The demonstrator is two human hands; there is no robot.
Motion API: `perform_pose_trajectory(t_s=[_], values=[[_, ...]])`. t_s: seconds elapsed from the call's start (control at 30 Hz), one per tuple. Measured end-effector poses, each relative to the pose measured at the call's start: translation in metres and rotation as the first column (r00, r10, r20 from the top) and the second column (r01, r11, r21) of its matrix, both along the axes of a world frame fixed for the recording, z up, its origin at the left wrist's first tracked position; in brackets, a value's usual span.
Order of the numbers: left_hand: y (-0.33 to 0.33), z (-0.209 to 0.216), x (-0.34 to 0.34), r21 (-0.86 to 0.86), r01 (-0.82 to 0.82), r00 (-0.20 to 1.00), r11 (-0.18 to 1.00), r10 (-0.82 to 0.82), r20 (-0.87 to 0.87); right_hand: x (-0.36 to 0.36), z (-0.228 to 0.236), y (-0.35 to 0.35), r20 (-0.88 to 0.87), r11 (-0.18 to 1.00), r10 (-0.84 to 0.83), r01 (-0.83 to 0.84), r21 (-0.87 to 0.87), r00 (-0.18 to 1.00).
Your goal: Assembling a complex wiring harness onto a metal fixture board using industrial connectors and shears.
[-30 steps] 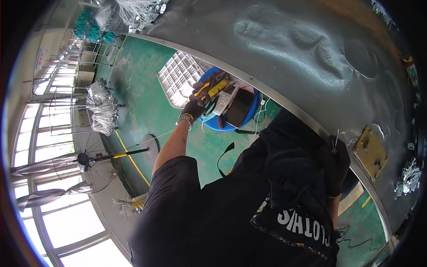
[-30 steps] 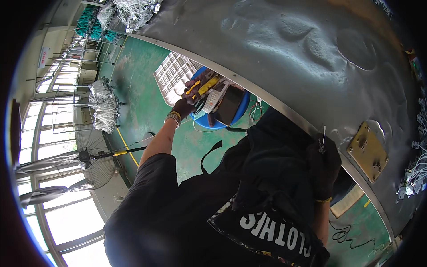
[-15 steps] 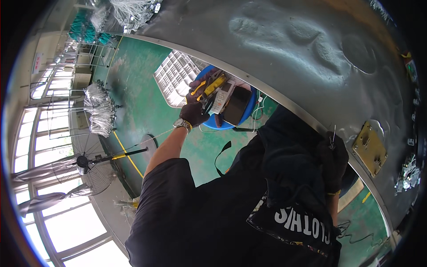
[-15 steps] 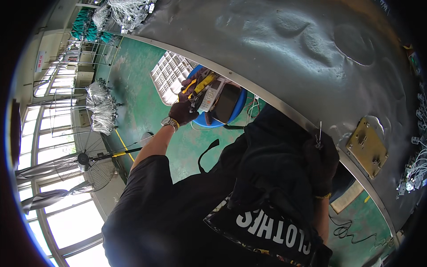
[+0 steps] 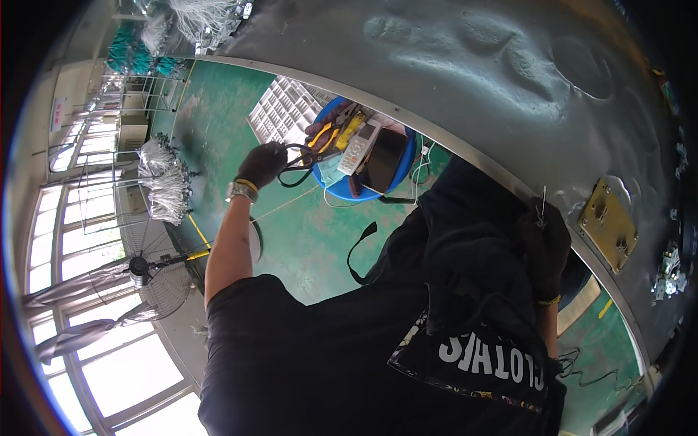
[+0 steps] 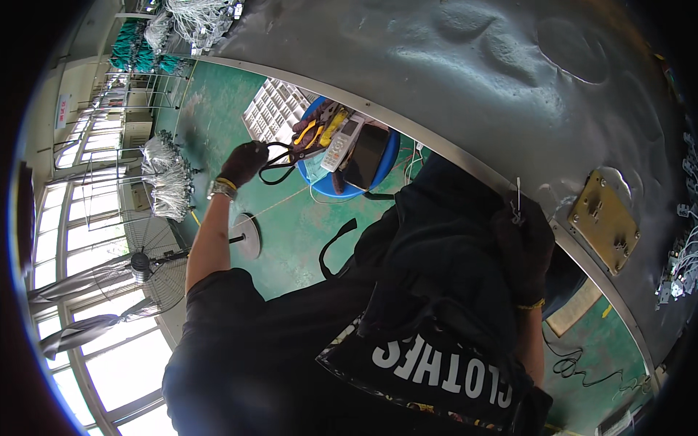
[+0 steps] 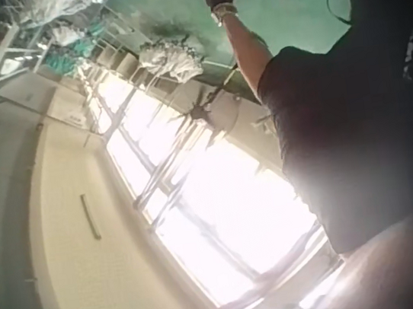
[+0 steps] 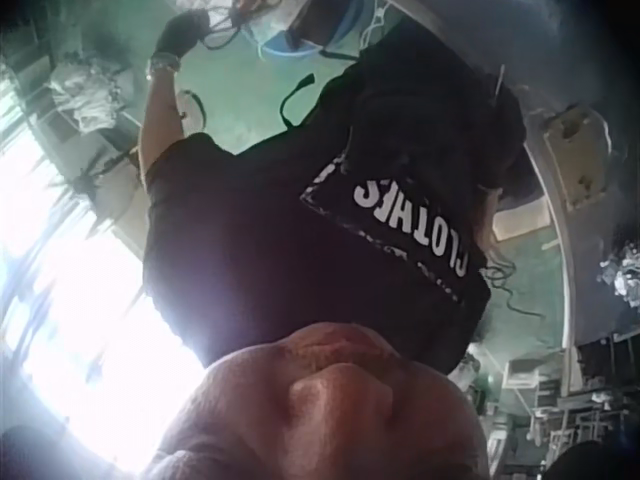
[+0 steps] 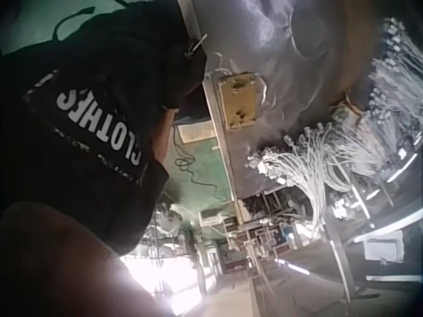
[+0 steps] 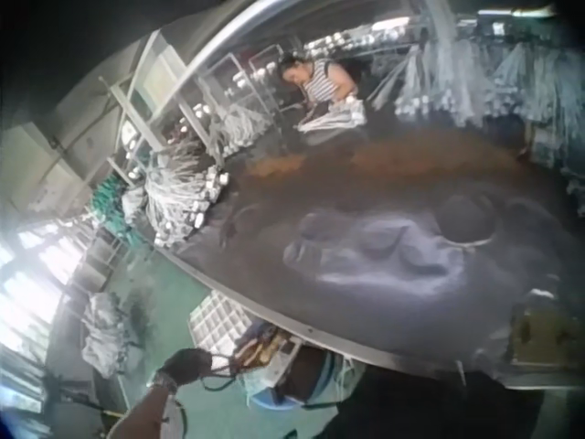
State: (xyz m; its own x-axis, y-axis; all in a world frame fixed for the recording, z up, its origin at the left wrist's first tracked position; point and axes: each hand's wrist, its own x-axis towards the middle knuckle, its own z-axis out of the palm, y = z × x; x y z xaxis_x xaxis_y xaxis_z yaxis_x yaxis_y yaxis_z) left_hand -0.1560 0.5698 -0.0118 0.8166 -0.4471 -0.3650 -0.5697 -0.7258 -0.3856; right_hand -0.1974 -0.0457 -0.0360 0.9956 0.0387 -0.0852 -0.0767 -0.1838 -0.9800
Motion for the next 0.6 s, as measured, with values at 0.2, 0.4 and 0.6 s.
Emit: perform_pose_trajectory(t_s=[0.2, 0.4, 0.6], values=[[-0.111, 0.106, 0.04, -0.241, -0.912, 0.398, 0.332, 0.571, -0.718, -0.004, 0.019, 0.008, 0.004, 0.99, -0.033, 0.033, 0.137, 0.999], [-0.225, 0.134, 0.052, -0.389, -0.878, 0.438, 0.279, 0.138, -0.889, -0.004, 0.038, 0.01, 0.102, 0.904, -0.078, 0.027, 0.426, 0.992], [-0.317, 0.049, 0.065, -0.439, -0.892, 0.393, 0.107, -0.297, -0.87, -0.017, 0.053, 0.003, 0.129, 0.933, -0.069, 0.018, 0.359, 0.989]])
